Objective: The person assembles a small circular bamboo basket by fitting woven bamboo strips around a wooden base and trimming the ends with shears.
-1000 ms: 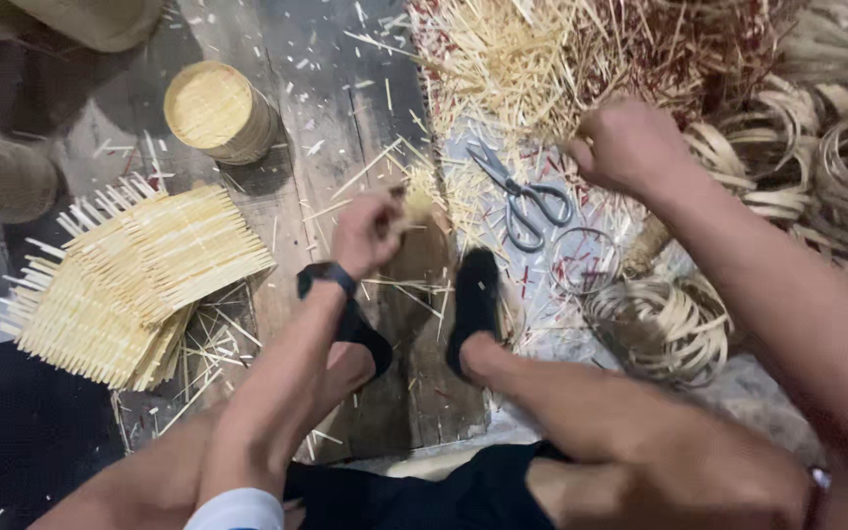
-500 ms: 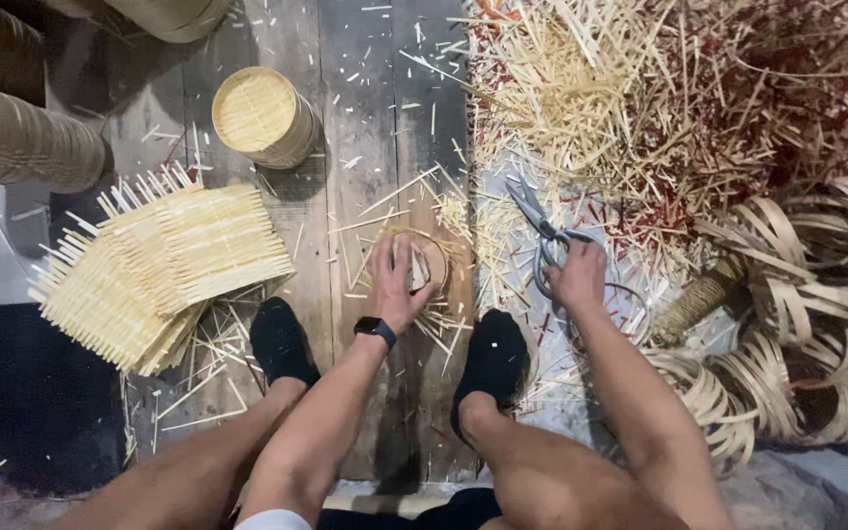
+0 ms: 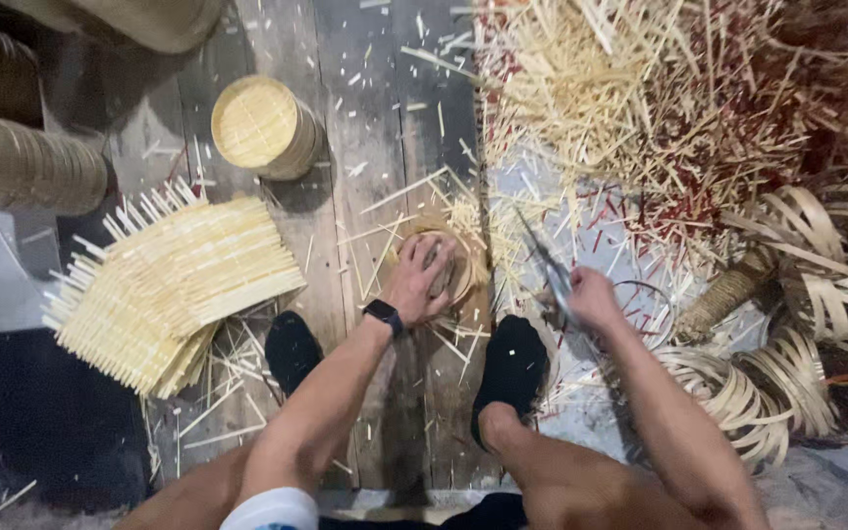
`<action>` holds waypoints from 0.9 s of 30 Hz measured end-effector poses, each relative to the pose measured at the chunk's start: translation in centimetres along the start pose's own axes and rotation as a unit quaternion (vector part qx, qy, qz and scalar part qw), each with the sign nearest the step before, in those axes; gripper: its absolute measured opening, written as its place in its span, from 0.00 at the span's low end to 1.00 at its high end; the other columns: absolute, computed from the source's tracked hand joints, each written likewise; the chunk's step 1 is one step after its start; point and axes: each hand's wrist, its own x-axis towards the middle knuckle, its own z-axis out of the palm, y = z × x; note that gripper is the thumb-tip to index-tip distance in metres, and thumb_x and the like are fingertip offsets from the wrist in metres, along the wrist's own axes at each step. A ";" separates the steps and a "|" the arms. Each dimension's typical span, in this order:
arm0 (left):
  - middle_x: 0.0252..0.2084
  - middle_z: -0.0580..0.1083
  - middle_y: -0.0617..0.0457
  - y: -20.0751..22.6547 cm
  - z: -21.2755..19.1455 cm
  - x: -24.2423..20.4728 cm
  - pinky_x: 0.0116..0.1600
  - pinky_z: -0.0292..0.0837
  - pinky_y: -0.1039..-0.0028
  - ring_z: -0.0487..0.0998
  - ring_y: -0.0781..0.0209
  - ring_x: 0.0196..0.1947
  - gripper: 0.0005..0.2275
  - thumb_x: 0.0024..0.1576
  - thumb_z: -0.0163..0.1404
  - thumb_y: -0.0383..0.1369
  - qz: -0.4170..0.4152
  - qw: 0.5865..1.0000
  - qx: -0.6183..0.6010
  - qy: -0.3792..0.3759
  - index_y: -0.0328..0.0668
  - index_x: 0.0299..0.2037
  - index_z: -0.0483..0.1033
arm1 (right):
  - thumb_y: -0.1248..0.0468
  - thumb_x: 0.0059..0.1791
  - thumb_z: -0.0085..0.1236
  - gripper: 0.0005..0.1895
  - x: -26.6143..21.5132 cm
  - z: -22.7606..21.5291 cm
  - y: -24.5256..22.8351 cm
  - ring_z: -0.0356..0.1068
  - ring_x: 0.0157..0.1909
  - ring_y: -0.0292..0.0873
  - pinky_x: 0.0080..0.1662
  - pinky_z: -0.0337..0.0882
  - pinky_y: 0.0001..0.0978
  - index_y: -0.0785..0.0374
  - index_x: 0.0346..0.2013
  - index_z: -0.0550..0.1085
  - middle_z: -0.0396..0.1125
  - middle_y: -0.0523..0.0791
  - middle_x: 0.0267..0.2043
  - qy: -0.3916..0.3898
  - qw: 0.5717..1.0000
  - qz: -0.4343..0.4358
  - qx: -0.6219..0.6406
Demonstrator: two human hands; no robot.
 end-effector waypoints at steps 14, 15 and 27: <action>0.61 0.67 0.34 4.2 3.7 -1.4 0.66 0.65 0.55 0.68 0.34 0.61 0.39 0.48 0.61 0.24 -0.182 0.960 -0.114 0.178 0.36 0.72 0.56 | 0.44 0.46 0.59 0.30 -3.3 1.5 -6.7 0.68 0.50 0.55 0.48 0.74 0.48 0.70 0.44 0.73 0.66 0.55 0.45 0.114 0.903 -0.201 -0.362; 0.61 0.67 0.35 4.0 3.6 -1.5 0.66 0.65 0.56 0.68 0.34 0.61 0.39 0.49 0.61 0.24 -0.175 0.961 -0.114 0.180 0.36 0.72 0.56 | 0.46 0.50 0.56 0.26 -3.2 0.9 -6.4 0.69 0.48 0.54 0.47 0.75 0.48 0.68 0.44 0.74 0.67 0.55 0.45 0.103 0.905 -0.198 -0.363; 0.64 0.66 0.39 2.8 1.2 -1.3 0.68 0.66 0.58 0.68 0.36 0.64 0.41 0.45 0.61 0.20 -0.097 0.979 -0.144 0.109 0.48 0.72 0.59 | 0.50 0.46 0.57 0.24 -1.0 0.3 -7.3 0.70 0.46 0.53 0.48 0.75 0.45 0.68 0.42 0.75 0.69 0.54 0.41 0.149 0.850 -0.286 -0.417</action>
